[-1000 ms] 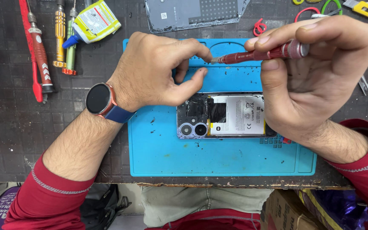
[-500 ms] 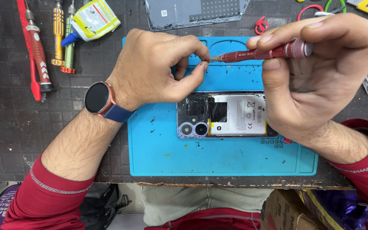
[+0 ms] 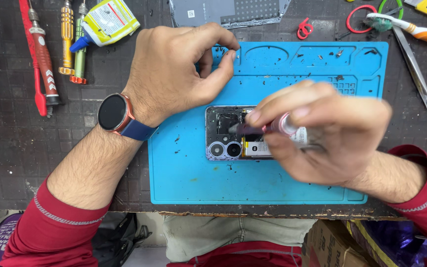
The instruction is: The person unwraps a smartphone from bubble wrap, removes the rubber bands, pries off the back cover by hand, and uses a screwdriver to unscrew screws from the phone's internal frame while working on a blue silicone mat. They then work around the exposed battery and camera area of the opened device.
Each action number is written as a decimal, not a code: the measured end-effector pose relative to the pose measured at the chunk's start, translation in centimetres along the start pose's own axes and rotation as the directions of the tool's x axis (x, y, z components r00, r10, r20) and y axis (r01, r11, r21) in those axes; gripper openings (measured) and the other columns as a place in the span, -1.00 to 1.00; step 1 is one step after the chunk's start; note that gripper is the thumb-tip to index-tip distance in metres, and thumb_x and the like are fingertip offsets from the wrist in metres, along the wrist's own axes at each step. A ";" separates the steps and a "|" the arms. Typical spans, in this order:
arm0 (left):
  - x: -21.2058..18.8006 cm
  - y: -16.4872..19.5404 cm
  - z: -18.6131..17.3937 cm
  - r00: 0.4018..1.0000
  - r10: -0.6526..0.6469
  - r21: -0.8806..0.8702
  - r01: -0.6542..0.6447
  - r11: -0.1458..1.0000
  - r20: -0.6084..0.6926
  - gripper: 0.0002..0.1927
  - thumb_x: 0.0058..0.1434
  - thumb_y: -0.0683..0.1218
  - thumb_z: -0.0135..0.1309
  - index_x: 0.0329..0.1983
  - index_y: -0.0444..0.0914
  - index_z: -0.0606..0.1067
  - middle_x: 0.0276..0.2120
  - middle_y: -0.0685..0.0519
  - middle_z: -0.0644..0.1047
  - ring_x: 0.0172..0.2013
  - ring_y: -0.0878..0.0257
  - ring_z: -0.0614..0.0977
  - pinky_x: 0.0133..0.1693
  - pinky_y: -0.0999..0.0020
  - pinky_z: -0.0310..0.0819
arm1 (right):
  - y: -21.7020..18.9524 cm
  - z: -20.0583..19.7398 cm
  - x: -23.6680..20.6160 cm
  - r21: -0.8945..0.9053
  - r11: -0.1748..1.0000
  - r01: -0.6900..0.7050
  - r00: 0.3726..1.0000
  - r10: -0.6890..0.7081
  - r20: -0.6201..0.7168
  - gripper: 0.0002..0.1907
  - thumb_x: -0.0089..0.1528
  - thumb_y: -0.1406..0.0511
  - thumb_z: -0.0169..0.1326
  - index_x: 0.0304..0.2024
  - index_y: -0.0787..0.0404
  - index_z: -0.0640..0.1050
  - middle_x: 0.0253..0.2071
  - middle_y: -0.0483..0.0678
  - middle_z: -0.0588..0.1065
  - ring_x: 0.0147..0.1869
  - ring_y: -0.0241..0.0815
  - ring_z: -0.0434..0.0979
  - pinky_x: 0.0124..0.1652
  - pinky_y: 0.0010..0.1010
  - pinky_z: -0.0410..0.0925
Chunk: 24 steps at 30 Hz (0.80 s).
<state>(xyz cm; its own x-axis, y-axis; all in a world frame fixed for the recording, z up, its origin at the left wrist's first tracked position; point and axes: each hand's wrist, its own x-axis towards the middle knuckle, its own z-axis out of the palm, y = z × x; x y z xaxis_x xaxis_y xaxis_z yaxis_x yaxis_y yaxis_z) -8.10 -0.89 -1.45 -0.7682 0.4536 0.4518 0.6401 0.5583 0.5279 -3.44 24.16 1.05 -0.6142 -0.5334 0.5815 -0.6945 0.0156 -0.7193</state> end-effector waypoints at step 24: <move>0.1 -0.1 0.1 1.000 -0.001 0.038 0.000 0.999 0.026 -0.92 0.32 -0.07 0.26 -0.17 -0.11 0.62 -0.58 0.18 0.52 -0.55 0.27 0.60 -0.49 0.34 0.41 | -1.4 2.4 0.9 0.001 0.996 0.084 0.989 -0.084 0.119 -0.61 0.15 0.50 0.41 -0.13 0.21 0.45 -0.11 0.03 0.45 -0.07 -0.04 0.57 -0.13 -0.27 0.51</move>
<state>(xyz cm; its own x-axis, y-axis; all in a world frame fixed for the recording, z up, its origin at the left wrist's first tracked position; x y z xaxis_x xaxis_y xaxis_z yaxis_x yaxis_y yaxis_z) -8.23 -0.82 -1.57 -0.7691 0.4710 0.4321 0.6389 0.5842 0.5005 -2.10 21.62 1.63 -0.5046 -0.6299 0.5904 -0.7436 -0.0304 -0.6680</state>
